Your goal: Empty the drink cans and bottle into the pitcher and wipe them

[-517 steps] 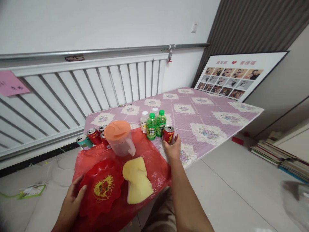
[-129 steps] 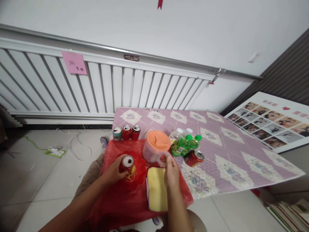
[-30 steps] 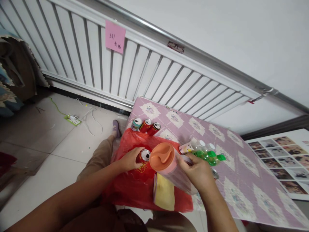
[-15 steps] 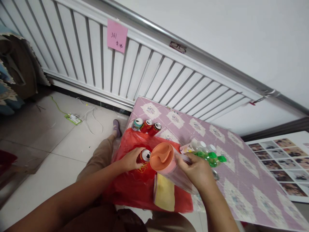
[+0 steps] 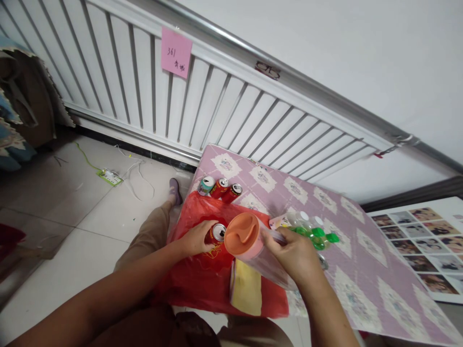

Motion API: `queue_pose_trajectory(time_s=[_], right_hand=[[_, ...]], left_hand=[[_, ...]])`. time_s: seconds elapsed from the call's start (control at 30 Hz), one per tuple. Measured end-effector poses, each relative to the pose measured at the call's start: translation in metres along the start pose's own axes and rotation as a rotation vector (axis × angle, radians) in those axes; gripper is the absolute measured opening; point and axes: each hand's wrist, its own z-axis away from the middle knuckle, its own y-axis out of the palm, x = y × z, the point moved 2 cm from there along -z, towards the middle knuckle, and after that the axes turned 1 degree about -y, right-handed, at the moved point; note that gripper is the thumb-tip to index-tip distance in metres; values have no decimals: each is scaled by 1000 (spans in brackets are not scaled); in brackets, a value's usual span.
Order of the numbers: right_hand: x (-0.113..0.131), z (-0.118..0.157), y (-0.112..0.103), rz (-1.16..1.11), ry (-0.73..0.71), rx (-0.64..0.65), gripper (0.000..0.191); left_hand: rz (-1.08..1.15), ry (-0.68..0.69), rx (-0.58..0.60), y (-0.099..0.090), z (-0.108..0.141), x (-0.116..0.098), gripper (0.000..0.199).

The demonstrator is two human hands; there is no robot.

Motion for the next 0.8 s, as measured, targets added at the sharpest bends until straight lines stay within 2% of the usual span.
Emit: queue_pose_trajectory(time_s=[0.53, 0.8], right_hand=[[4, 1, -4, -11, 10, 14, 38], [7, 2, -7, -38, 64, 38, 39]], left_hand=[[-9, 17, 0, -1, 0, 2, 79], [5, 12, 9, -6, 1, -2, 80]])
